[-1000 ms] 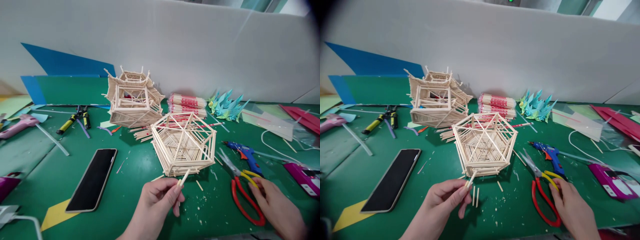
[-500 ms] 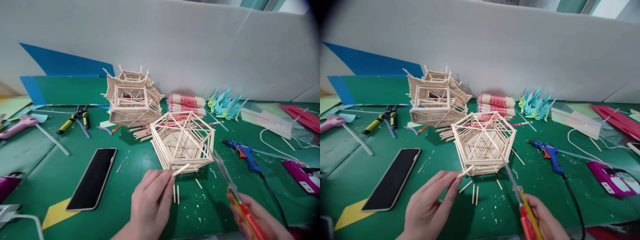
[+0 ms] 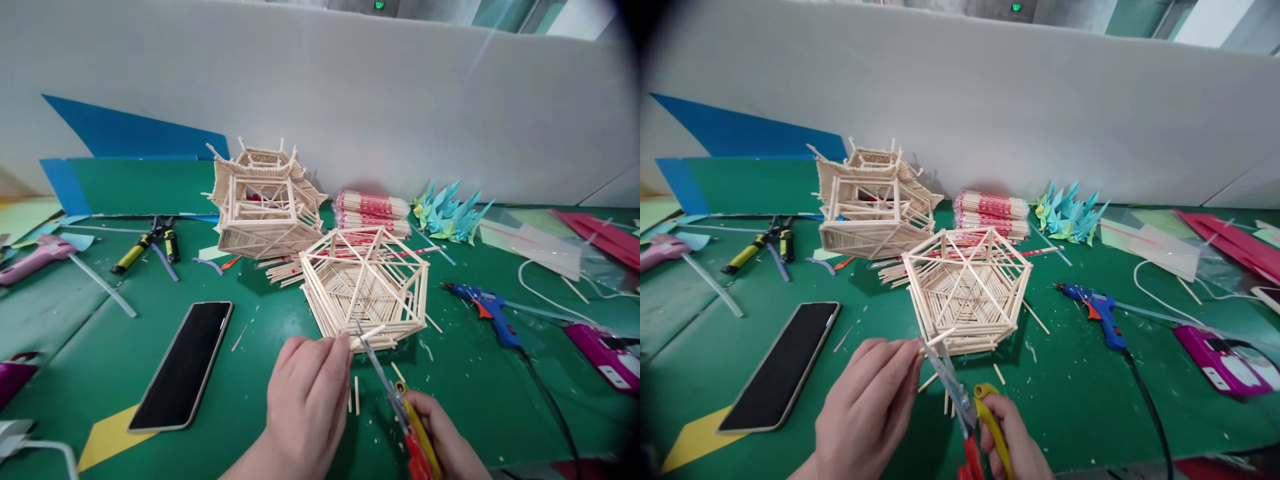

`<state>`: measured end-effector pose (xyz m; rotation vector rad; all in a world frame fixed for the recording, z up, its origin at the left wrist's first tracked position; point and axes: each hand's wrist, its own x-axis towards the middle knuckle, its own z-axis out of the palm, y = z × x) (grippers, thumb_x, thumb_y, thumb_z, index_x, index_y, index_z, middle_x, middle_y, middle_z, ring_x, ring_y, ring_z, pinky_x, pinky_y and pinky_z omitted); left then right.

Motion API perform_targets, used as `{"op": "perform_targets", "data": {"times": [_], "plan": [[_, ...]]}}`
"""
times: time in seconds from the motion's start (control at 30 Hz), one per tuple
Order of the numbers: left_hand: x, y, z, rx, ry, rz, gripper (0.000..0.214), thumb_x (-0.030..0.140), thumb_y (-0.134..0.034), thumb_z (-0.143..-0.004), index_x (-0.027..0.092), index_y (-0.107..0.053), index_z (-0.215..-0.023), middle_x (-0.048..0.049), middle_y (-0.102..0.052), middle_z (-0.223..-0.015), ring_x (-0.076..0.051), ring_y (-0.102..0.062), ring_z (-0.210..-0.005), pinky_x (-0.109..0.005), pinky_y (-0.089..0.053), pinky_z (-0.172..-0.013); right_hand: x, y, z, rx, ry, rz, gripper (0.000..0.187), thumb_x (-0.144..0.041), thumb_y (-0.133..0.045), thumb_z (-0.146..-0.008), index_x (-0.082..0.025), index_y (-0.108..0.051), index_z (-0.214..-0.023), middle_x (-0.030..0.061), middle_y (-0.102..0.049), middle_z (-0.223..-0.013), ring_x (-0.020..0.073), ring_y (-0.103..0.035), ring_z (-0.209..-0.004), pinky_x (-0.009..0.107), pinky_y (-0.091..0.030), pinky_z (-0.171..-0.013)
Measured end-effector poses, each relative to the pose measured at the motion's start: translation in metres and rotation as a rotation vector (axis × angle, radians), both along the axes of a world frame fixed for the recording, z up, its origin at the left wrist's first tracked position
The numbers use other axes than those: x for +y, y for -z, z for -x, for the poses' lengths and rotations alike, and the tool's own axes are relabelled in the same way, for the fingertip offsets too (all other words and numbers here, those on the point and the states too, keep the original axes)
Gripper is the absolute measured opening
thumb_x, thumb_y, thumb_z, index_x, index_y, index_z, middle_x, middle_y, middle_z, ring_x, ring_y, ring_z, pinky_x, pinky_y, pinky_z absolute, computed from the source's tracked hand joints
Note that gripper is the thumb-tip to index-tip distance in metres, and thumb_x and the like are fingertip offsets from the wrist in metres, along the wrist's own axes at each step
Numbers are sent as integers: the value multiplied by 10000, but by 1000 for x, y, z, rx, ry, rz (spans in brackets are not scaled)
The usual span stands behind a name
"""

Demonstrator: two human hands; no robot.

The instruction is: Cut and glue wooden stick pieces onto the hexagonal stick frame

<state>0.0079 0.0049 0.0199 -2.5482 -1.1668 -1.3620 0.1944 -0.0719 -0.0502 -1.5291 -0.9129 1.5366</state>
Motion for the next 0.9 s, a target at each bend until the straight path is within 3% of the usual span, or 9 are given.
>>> {"op": "perform_targets", "data": {"times": [0.07, 0.2, 0.33, 0.5, 0.73, 0.9], "plan": [[1, 1, -1, 19, -3, -12, 191, 38, -511, -814, 82, -549, -996, -94, -649, -751, -155, -538, -658, -294, -429, -610, 3, 4, 4, 12, 0, 1, 453, -585, -351, -842, -252, -628, -708, -23, -545, -492, 106, -459, -370, 203, -364, -366], [3, 2, 0, 47, -13, -37, 182, 37, -496, -824, 97, -551, -986, -78, -655, -737, -147, -552, -643, -291, -418, -614, 6, 8, 7, 3, 63, -61, 453, -604, -394, -820, -242, -612, -656, -29, -520, -452, 101, -436, -354, 199, -362, -362], [3, 1, 3, 56, -17, -43, 178, 36, -488, -826, 97, -552, -981, -75, -660, -732, -139, -551, -621, -291, -415, -612, 7, 8, 5, 49, -3, -9, 475, -616, -382, -815, -241, -614, -638, -35, -488, -423, 96, -413, -337, 194, -347, -345], [3, -1, 4, 60, -20, -38, 171, 48, -498, -825, 93, -555, -980, -69, -660, -715, -138, -546, -606, -286, -415, -602, 6, 10, 8, 89, 89, -19, 375, -598, -535, -735, -236, -633, -721, -30, -548, -502, 94, -425, -367, 199, -353, -357], [3, 0, 1, 67, 4, -40, 174, 51, -472, -832, 103, -564, -971, -68, -675, -727, -129, -538, -577, -284, -414, -600, 11, -5, 12, 155, 24, 229, 383, -593, -530, -739, -218, -598, -766, -21, -535, -584, 101, -461, -467, 216, -398, -475], [1, 3, 2, 72, 19, -56, 167, 46, -462, -838, 64, -572, -963, -85, -667, -710, -137, -537, -583, -293, -411, -607, 9, -8, 12, 146, -26, 283, 394, -590, -530, -721, -219, -580, -843, -31, -533, -592, 90, -459, -460, 205, -379, -465]]}}
